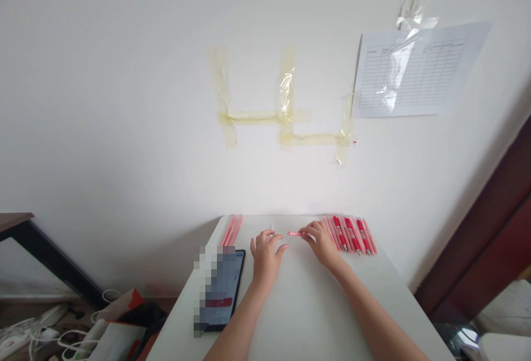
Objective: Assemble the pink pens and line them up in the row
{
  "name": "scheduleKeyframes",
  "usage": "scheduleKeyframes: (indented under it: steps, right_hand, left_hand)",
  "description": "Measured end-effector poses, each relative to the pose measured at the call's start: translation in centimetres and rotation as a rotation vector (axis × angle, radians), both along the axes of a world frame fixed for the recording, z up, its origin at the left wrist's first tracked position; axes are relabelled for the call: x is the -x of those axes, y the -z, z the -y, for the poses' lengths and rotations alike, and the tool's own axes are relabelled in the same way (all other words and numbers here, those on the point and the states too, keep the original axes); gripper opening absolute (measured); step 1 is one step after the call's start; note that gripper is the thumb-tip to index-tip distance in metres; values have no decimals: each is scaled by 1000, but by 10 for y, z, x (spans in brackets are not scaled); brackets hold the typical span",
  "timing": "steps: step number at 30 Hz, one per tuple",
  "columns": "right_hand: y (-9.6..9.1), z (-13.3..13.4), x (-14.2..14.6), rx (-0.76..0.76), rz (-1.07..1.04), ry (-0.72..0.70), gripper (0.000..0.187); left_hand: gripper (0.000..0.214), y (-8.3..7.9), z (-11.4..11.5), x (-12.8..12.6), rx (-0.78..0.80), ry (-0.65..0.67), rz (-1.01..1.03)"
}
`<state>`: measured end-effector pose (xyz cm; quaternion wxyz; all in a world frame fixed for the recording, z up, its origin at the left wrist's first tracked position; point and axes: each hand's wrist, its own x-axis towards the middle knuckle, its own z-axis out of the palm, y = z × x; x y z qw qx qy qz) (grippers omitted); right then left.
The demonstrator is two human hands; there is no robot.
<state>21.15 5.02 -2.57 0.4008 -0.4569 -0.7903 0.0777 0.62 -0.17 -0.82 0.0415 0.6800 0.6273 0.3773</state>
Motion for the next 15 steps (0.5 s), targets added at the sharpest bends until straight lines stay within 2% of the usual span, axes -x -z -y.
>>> scheduleKeyframes:
  steps: [15]
  right_hand:
    - [1,-5,-4,-38,-9,32,20]
  left_hand:
    - [18,-2,2,6,46,-275,-264]
